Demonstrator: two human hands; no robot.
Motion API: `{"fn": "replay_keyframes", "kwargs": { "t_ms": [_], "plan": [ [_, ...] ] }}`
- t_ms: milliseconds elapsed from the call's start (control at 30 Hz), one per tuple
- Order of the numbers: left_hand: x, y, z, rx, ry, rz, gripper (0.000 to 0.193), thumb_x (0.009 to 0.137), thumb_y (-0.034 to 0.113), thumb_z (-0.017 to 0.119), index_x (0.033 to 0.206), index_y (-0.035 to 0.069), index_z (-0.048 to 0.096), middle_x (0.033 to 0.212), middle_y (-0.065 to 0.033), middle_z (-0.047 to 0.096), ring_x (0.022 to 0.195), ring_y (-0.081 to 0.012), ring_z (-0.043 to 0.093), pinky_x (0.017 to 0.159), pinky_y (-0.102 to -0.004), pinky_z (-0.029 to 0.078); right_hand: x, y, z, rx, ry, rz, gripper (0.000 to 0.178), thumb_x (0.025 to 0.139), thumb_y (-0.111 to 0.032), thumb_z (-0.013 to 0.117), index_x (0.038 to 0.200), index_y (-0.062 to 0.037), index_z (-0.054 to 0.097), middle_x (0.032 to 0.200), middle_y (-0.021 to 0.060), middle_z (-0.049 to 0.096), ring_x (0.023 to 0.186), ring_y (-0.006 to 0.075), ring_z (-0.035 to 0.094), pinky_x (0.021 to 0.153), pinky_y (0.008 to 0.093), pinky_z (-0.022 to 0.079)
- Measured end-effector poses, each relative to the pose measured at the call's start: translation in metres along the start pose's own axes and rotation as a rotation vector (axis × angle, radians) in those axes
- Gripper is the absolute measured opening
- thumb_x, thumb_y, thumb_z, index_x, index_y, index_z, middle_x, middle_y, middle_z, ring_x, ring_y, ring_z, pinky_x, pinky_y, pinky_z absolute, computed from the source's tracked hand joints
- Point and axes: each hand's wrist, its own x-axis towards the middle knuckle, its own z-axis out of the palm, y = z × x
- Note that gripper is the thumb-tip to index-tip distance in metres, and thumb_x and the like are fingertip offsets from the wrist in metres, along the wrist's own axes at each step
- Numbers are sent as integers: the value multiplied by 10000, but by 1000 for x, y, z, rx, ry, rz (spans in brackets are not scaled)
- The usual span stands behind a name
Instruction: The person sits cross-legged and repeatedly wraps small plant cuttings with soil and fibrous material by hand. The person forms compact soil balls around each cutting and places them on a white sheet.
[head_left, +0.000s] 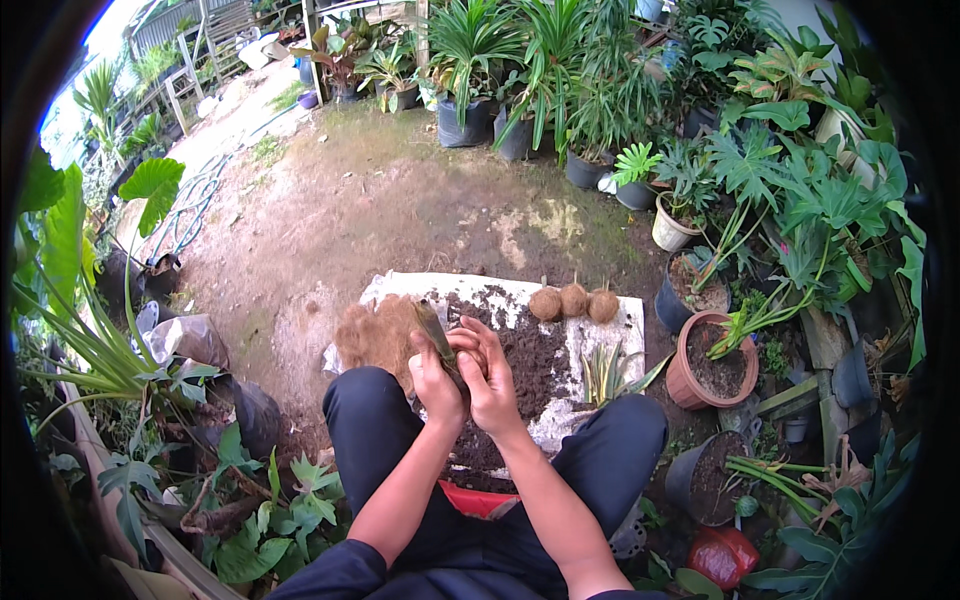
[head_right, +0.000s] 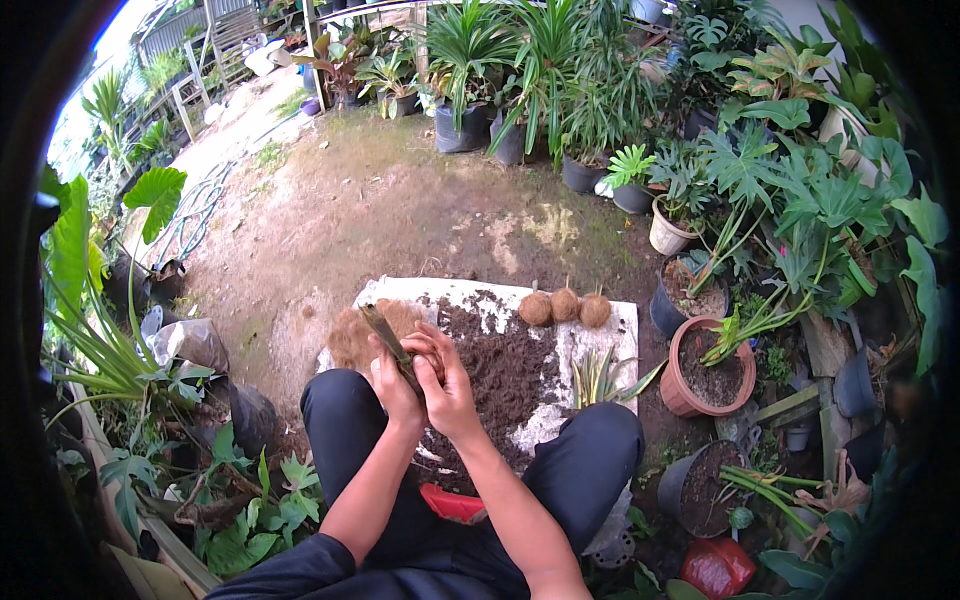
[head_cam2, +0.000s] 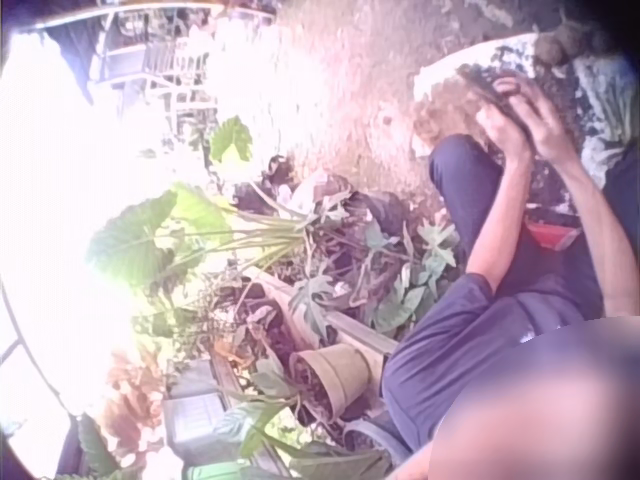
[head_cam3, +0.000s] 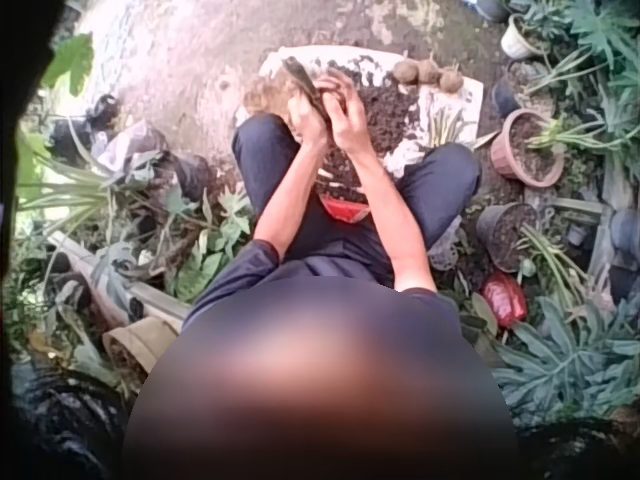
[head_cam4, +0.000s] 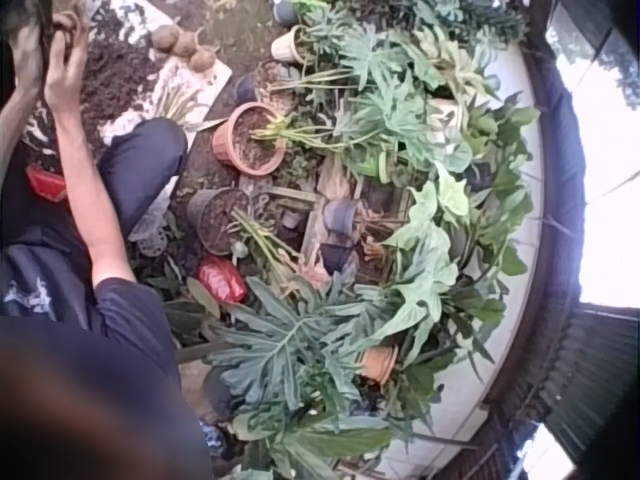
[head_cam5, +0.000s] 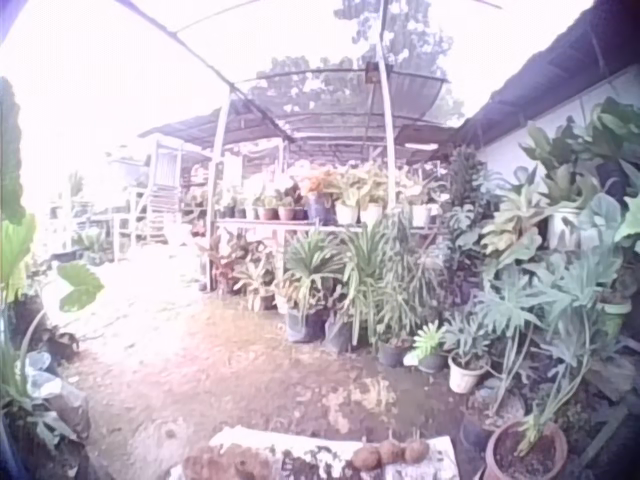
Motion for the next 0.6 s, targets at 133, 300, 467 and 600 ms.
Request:
{"fn": "replay_keyframes", "kwargs": {
  "t_ms": [133, 300, 467, 600],
  "plan": [
    [5, -4, 4, -332, 41, -91, 673, 978, 590, 412, 891, -38, 637, 729, -107, 626, 593, -154, 600, 538, -260, 484, 4, 0, -3, 46, 35, -2, 460, 1037, -287, 370, 1417, -30, 405, 1309, 106, 520, 1226, 182, 486, 1063, 342, 357],
    [8, -6, -4, -223, -220, -194, 425, 910, 385, 664, 1124, 28, 577, 755, -47, 588, 602, -152, 593, 407, -233, 425, 12, -10, -17, -219, 133, -109, 491, 1046, -349, 333, 1401, -20, 415, 1304, 141, 523, 1228, 219, 491, 1060, 361, 363],
    [9, -7, -11, -401, -311, -314, 257, 934, 346, 649, 945, 106, 559, 585, 28, 412, 520, -135, 540, 321, -222, 332, 11, -19, -23, -475, 121, -182, 409, 1031, -273, 377, 1308, 5, 494, 1277, 177, 542, 1190, 278, 533, 998, 385, 419],
    [12, -2, -13, -463, -261, -487, 363, 960, 480, 549, 1004, 121, 585, 704, 9, 526, 648, -157, 600, 484, -255, 471, 11, -19, -23, -532, 68, -286, 376, 1012, -249, 415, 1260, 4, 542, 1263, 191, 547, 1167, 315, 546, 969, 385, 437]
  ]
}}
